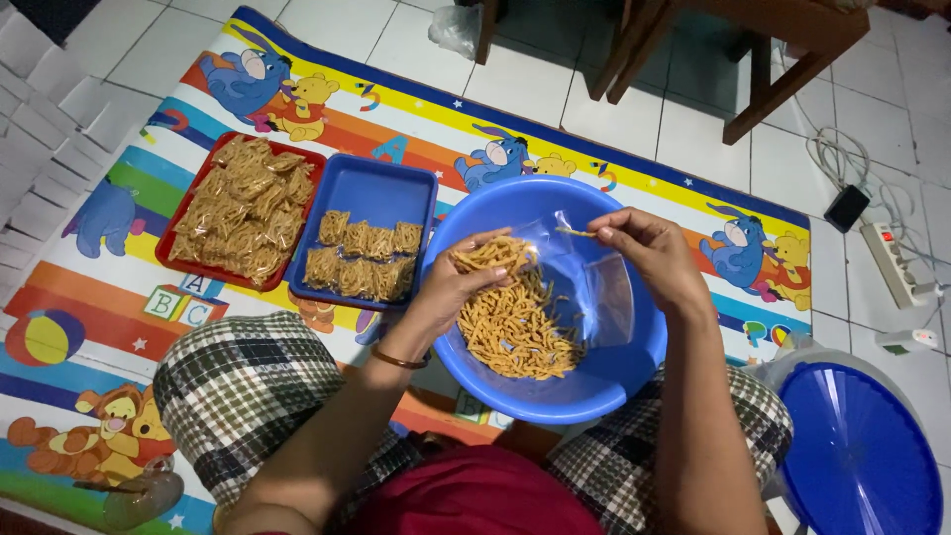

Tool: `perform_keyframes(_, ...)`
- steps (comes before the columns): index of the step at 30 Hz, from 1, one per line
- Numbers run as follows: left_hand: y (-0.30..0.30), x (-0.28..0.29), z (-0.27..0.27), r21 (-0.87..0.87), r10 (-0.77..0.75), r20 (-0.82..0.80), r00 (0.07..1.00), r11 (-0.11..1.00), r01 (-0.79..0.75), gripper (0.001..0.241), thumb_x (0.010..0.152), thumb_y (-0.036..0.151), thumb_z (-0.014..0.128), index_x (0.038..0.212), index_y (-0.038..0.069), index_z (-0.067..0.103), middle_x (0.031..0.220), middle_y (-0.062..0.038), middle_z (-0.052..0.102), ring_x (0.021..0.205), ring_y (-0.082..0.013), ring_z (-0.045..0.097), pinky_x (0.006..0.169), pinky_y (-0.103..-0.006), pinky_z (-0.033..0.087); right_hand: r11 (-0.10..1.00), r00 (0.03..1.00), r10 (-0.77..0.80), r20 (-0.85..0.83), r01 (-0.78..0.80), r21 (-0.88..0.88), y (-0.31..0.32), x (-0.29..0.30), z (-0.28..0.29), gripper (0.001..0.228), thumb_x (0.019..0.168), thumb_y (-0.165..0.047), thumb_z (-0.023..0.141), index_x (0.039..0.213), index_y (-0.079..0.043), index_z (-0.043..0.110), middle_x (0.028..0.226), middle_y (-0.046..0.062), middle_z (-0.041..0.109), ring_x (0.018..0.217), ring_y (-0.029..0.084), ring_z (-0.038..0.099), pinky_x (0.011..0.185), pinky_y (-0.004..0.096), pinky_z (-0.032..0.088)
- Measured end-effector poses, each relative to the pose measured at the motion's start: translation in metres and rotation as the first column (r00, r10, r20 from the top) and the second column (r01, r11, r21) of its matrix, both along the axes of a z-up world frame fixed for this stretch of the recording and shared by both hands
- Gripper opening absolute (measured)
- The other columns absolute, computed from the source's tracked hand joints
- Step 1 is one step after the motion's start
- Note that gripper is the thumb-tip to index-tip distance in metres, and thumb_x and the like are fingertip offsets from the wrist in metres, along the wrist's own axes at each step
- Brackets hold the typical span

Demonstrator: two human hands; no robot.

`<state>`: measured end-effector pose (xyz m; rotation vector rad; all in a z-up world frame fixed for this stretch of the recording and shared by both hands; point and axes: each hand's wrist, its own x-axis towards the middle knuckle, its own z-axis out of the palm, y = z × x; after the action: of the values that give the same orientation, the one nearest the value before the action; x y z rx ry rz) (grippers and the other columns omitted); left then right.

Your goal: Packaging thin stick-like snacks into small plastic bags from a large bowl

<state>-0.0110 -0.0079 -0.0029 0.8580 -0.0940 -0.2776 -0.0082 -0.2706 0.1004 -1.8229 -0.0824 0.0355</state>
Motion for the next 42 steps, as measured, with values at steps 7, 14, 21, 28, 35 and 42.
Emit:
perform_keyframes(7,-0.001,-0.003,0.006,-0.009,-0.01,-0.001,1.0,1.0,0.01,0.061,0.081,-0.012,0.077,0.139,-0.003,0.059,0.114,-0.022,0.071,0.097,-0.0255,0.073,0.083,-0.039,0.067,0.989,0.992,-0.124,-0.004,0.124,0.078,-0.008,0.013,-0.026,0.018,0.093,-0.013,0.075,0.111,-0.008,0.076,0.084,0.003,0.07,0.079,0.007,0.063,0.075,0.018,0.048)
perform_keyframes(14,-0.009,-0.005,-0.01,0.02,-0.035,-0.009,0.999,0.999,0.035,0.063,0.079,-0.012,0.078,0.138,-0.004,0.058,0.119,-0.028,0.069,0.098,-0.0315,0.073,0.084,-0.0414,0.067,0.927,0.974,-0.04,-0.221,0.118,0.355,0.025,0.012,-0.055,0.021,0.089,-0.01,0.074,0.108,-0.002,0.074,0.083,0.007,0.075,0.071,0.008,0.068,0.071,0.02,0.053)
perform_keyframes(21,-0.013,-0.006,-0.017,-0.003,-0.031,-0.03,0.999,1.0,0.031,0.057,0.083,-0.007,0.077,0.137,0.0,0.061,0.121,-0.024,0.069,0.1,-0.0301,0.073,0.086,-0.0401,0.066,0.853,0.969,-0.015,-0.245,0.14,0.503,0.029,0.015,-0.067,0.012,0.089,-0.008,0.076,0.1,-0.003,0.071,0.079,0.007,0.07,0.069,0.01,0.063,0.07,0.022,0.05)
perform_keyframes(28,-0.021,-0.004,-0.025,-0.017,-0.031,0.027,0.999,0.999,0.031,0.047,0.089,-0.001,0.076,0.134,-0.001,0.063,0.124,-0.024,0.069,0.105,-0.0306,0.072,0.088,-0.0434,0.065,0.795,0.963,0.021,-0.268,0.146,0.589,0.034,0.016,-0.089,0.012,0.089,-0.009,0.075,0.097,-0.007,0.067,0.079,0.006,0.068,0.068,0.009,0.058,0.068,0.02,0.045)
perform_keyframes(35,-0.02,-0.009,-0.018,-0.019,-0.021,0.04,0.999,1.0,0.022,0.046,0.091,0.001,0.074,0.136,-0.002,0.063,0.125,-0.023,0.069,0.106,-0.0279,0.071,0.087,-0.0416,0.065,0.916,0.986,-0.1,-0.135,0.144,0.375,0.055,0.002,-0.069,0.018,0.083,-0.003,0.081,0.096,-0.005,0.069,0.075,0.001,0.073,0.07,0.005,0.067,0.071,0.018,0.05)
perform_keyframes(42,-0.02,-0.006,-0.02,-0.03,-0.033,0.033,0.999,0.999,0.034,0.044,0.09,-0.001,0.075,0.133,0.0,0.065,0.125,-0.026,0.069,0.105,-0.0297,0.072,0.085,-0.0422,0.065,0.941,0.991,-0.128,-0.05,0.137,0.309,0.067,-0.003,-0.058,0.039,0.078,-0.005,0.087,0.11,-0.008,0.064,0.087,0.005,0.076,0.079,0.009,0.071,0.077,0.019,0.055)
